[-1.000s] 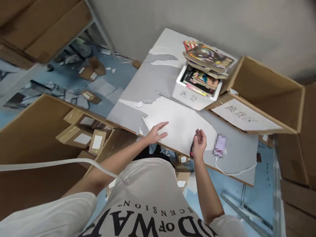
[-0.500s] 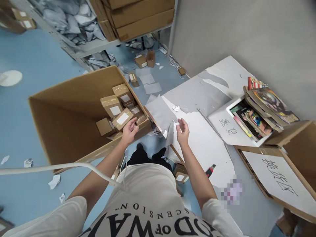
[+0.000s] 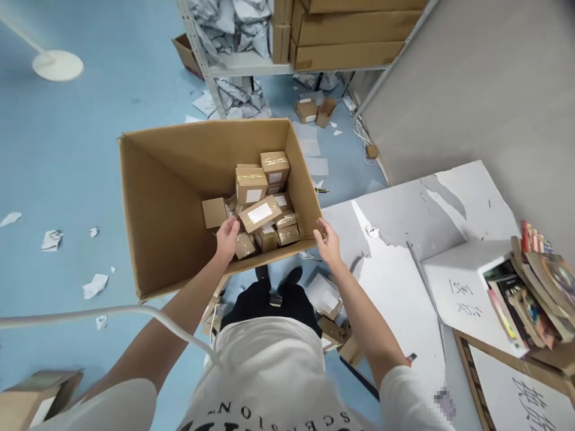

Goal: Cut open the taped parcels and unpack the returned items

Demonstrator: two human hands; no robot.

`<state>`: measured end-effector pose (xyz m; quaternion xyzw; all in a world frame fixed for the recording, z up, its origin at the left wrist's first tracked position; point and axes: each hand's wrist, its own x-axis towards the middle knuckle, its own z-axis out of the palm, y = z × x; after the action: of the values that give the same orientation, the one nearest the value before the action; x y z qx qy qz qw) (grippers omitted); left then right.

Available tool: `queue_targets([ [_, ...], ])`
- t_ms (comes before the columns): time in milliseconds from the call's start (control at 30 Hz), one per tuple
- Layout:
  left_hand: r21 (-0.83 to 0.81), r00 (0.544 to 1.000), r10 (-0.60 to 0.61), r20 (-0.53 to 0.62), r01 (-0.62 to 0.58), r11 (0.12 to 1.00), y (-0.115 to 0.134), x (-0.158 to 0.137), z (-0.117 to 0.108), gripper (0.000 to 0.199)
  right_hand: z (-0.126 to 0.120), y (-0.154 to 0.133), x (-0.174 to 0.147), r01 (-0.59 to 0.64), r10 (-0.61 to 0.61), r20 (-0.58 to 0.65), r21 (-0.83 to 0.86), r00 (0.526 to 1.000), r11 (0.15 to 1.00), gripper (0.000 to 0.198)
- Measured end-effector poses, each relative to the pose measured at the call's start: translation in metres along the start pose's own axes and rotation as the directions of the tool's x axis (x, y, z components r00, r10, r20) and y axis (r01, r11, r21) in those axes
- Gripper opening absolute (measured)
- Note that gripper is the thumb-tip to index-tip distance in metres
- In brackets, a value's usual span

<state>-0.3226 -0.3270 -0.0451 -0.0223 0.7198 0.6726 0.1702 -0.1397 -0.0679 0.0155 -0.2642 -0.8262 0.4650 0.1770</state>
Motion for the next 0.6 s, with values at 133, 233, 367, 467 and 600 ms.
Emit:
queue_targets([
  [133,0.006,0.988,0.033,-0.150,-0.032,0.999,-0.025,0.036,-0.018,0.059,0.035,0.017,0.037,-0.026,0.037,0.122,-0.093,0.992,0.995,0.053],
  [233,0.018,0.969,0.053,-0.240,-0.050,0.999,-0.040,0.054,-0.024,0.058,0.062,0.026,0.071,-0.024,0.047,0.179,-0.127,0.983,0.992,0.056],
  [367,0.006,0.938,0.007,-0.347,-0.005,1.000,-0.065,0.074,-0.025,0.064,0.101,0.047,0.113,-0.024,0.056,0.227,-0.143,0.972,0.989,0.061],
  [467,0.019,0.923,-0.045,-0.382,0.056,0.998,-0.094,0.091,-0.023,0.071,0.131,0.075,0.138,-0.062,0.093,0.240,-0.132,0.966,0.989,0.065],
  [600,0.064,0.906,-0.193,-0.377,0.233,0.970,-0.153,0.120,-0.021,0.073,0.170,0.128,0.161,-0.142,0.160,0.279,-0.083,0.947,0.986,0.068],
])
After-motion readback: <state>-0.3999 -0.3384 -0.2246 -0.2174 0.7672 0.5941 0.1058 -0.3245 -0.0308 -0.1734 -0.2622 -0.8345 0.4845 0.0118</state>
